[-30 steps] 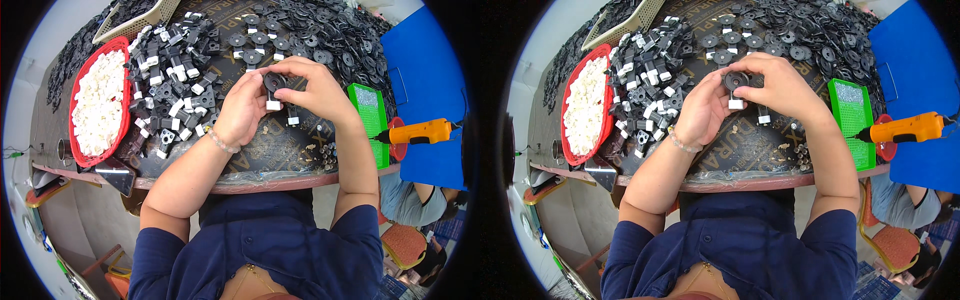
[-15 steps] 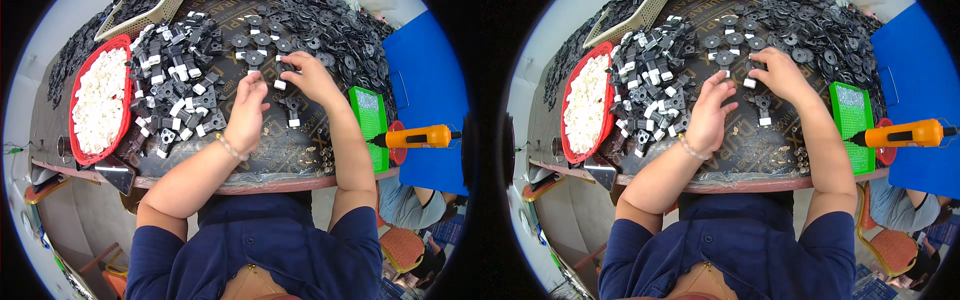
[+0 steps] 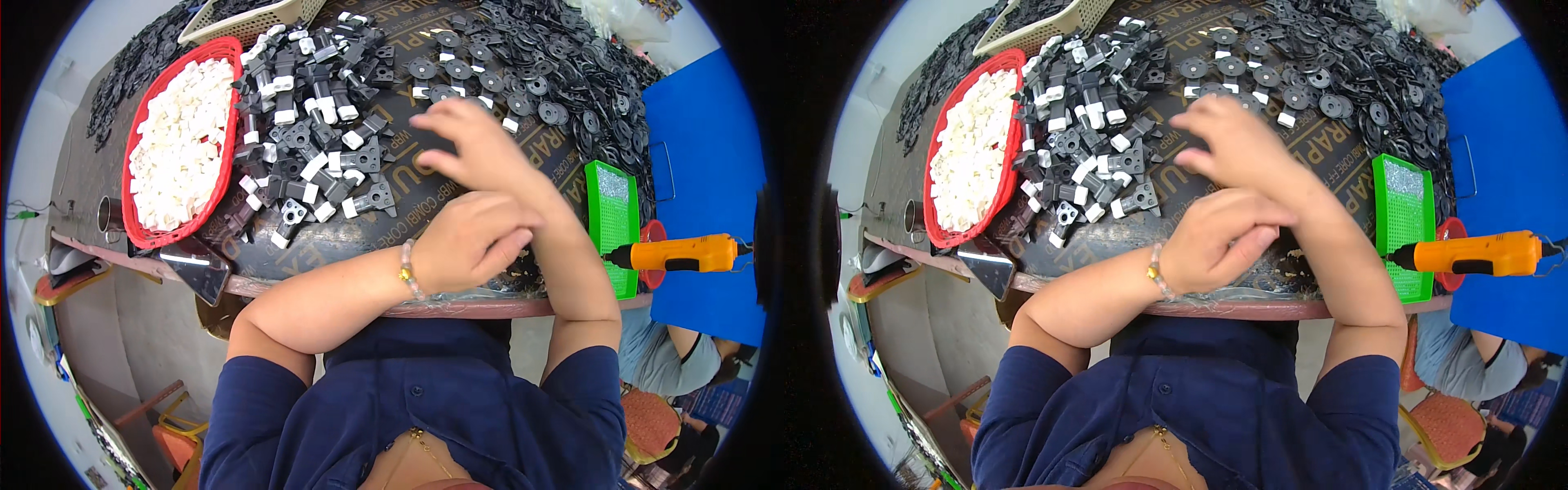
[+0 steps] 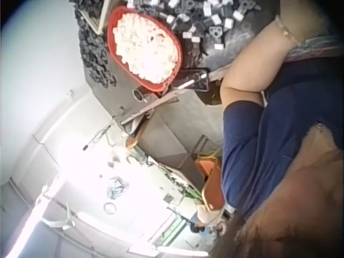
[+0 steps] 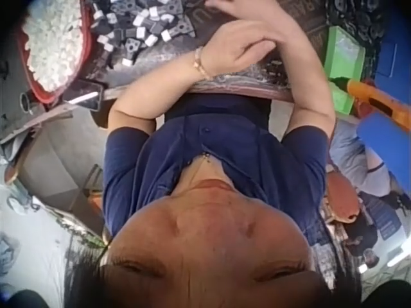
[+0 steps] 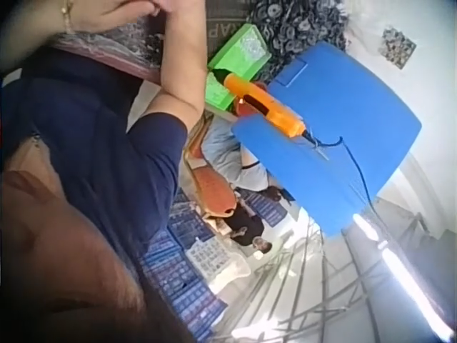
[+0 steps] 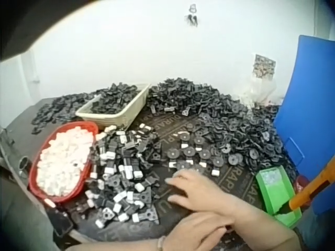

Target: Assembling small plastic toy components by fitting circular pieces onto T-shaped pieces at a factory workbench.

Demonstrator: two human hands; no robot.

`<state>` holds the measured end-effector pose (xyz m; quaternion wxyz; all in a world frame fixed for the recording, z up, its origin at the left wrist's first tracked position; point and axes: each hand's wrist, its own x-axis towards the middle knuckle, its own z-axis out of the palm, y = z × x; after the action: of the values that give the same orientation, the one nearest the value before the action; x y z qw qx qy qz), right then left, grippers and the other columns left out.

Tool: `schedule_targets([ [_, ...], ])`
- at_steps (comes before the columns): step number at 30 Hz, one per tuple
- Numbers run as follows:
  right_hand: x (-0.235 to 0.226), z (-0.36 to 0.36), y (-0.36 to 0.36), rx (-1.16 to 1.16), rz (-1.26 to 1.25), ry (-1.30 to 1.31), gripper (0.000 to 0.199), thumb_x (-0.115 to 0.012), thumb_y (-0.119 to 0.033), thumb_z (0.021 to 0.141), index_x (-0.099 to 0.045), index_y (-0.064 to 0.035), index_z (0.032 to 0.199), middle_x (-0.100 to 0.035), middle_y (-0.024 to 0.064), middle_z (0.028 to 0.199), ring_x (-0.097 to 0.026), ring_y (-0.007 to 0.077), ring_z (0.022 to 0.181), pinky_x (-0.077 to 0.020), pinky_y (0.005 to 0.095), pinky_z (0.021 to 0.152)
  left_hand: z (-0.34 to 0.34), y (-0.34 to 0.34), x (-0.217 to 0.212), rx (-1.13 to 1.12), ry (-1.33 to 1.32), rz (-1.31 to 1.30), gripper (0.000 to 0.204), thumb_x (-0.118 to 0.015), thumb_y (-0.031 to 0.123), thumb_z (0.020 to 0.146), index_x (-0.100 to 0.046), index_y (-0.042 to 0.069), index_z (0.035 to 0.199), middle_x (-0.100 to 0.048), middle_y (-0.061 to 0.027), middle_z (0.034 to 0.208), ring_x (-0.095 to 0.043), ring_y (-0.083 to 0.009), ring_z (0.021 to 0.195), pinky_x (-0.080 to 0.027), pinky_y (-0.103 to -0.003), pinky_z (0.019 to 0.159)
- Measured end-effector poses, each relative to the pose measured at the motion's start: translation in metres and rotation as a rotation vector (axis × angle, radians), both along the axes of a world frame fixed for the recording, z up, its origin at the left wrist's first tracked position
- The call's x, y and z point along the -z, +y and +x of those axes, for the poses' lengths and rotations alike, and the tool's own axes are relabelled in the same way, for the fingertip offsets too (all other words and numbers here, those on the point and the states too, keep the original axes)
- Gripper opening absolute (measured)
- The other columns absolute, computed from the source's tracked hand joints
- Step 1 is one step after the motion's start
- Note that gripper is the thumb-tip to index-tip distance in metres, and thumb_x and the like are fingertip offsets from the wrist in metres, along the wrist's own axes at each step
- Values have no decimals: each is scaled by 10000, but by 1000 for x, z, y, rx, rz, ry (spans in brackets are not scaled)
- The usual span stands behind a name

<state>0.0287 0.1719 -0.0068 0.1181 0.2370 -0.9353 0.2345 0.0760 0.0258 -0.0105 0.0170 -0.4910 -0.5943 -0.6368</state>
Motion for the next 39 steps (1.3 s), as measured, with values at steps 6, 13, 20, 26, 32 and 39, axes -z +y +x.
schedule_targets([
  [6, 13, -14, -58, -69, -125, -202, 547, -782, -356, 846, -613, -59, 1273, -638, 154, 1100, -624, 338, 1043, -510, 415, 890, 2, -1, 0, -23, 297, 148, 155, -688, 94, 824, -704, 47, 971, -664, -75, 855, -640, -278, 769, -519, -385, 717],
  [13, -13, -16, -25, -354, -309, -32, 367, -768, -147, 712, -643, -34, 1037, -628, 130, 1027, -625, 323, 1011, -531, 406, 820, -27, -13, -14, -530, 438, 26, 350, -693, 216, 811, -697, 79, 1133, -567, -201, 1315, -489, -426, 1271, -368, -537, 1048],
  [20, -57, 81, 43, 89, -141, -5, 511, -761, -8, 749, -608, -19, 1236, -624, 108, 1119, -629, 247, 975, -537, 306, 794, -26, -4, -4, -253, -124, -244, 552, -642, 130, 954, -456, -19, 1452, -701, -226, 1083, -706, -301, 914, -529, -350, 842],
  [26, -17, 135, 97, 390, -1, -193, 201, -757, -28, 788, -730, -23, 987, -663, 115, 921, -674, 276, 847, -540, 342, 756, -24, 2, 0, 281, -1123, -69, 697, -663, 141, 967, -293, 9, 1543, -724, -148, 1129, -710, -170, 915, -505, -241, 747],
  [32, 17, 161, 97, 421, 64, -150, 97, -746, -40, 775, -692, -5, 848, -661, 100, 903, -655, 305, 876, -531, 381, 793, -26, 6, 0, 360, -1255, 2, 587, -682, 127, 944, -399, 77, 1457, -686, -208, 1210, -713, -235, 1035, -520, -272, 812],
  [39, -6, 145, 80, 446, -412, -168, 68, -720, -11, 822, -658, -13, 851, -644, 77, 973, -639, 194, 898, -517, 304, 810, -23, 7, 8, 296, -1248, -12, 505, -687, 18, 930, -437, 56, 1367, -672, -198, 1205, -686, -265, 1089, -527, -325, 928],
])
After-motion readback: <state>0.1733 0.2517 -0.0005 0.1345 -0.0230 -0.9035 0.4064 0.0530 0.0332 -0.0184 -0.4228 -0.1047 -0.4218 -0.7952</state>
